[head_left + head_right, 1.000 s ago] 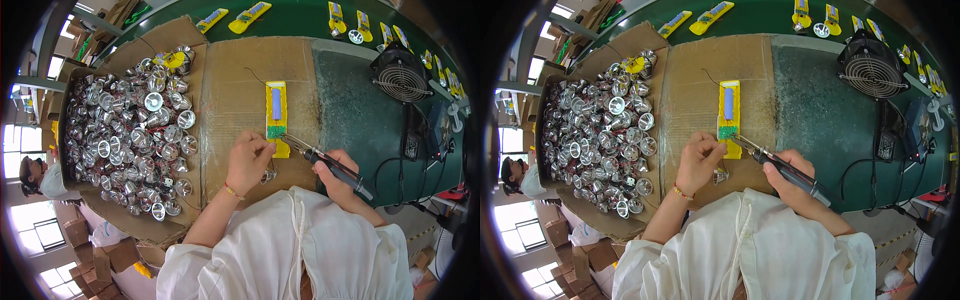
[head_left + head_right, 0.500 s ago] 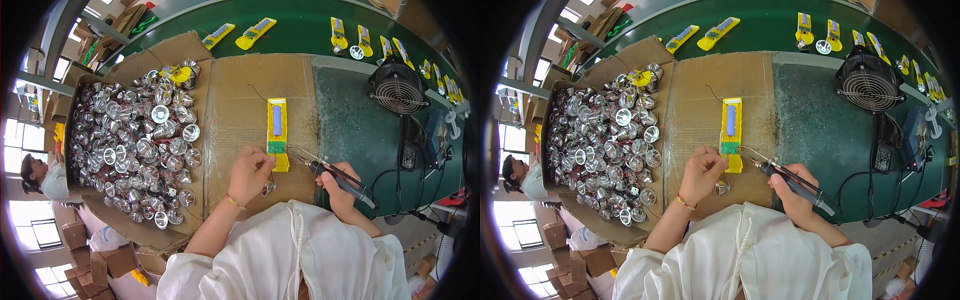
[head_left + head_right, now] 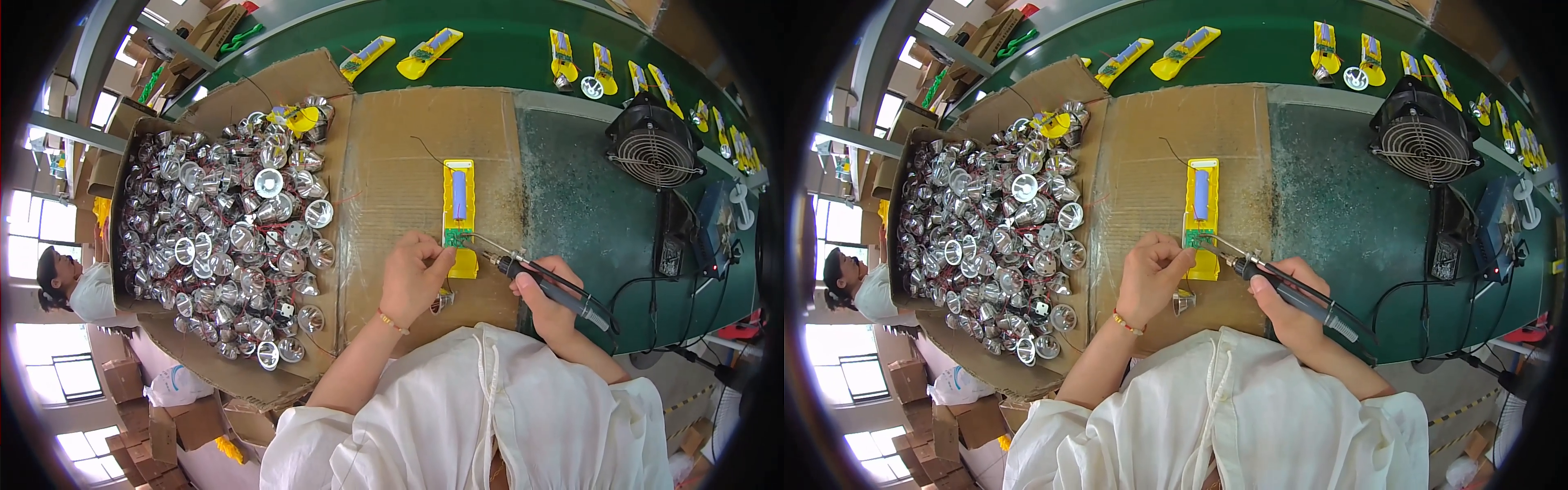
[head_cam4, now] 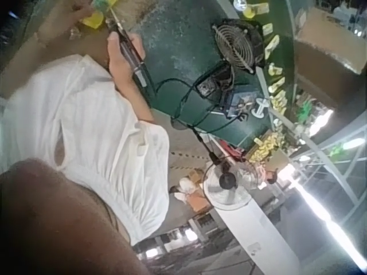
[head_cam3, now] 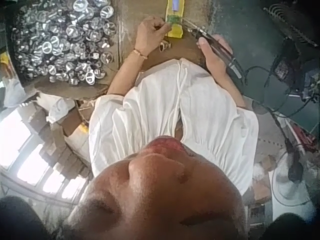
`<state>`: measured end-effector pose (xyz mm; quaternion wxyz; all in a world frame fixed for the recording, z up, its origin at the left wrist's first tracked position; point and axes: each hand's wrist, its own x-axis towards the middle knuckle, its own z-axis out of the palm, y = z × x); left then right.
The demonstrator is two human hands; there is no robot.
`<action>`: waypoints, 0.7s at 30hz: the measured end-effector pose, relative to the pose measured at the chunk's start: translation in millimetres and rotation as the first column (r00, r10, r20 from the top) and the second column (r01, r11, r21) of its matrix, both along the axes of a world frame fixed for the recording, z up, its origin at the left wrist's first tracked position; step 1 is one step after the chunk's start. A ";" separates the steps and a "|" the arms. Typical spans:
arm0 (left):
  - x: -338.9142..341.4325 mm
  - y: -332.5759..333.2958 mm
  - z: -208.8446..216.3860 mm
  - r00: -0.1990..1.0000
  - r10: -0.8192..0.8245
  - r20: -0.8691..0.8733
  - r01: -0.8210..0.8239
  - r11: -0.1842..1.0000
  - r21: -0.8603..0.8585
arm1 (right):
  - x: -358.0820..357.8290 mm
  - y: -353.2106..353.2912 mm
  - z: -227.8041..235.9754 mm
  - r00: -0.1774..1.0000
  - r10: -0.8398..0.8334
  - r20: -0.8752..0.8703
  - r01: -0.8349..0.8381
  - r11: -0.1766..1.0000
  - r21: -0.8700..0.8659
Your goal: Soldering electrical wires and components onto lamp circuit boards and reflectors at an assembly station.
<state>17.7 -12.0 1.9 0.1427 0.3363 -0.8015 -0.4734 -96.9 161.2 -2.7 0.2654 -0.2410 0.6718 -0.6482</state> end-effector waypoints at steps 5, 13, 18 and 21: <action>-1.7 1.1 1.3 1.000 0.023 -0.006 -0.022 0.999 0.034 | 0.8 -2.5 -1.0 1.000 0.018 0.023 -0.018 1.000 0.007; -3.5 -2.4 -1.5 0.999 0.038 -0.015 -0.037 0.998 0.052 | 0.7 -2.4 4.8 0.994 -0.038 0.102 0.040 0.999 -0.024; -5.3 -3.5 0.4 0.999 0.031 -0.015 -0.030 0.998 0.060 | -6.3 3.9 0.8 0.994 -0.055 0.094 0.060 0.997 -0.056; -5.5 -1.4 1.7 0.999 0.027 -0.021 -0.026 0.998 0.058 | -6.3 9.5 1.1 0.989 -0.098 0.108 0.108 0.990 -0.091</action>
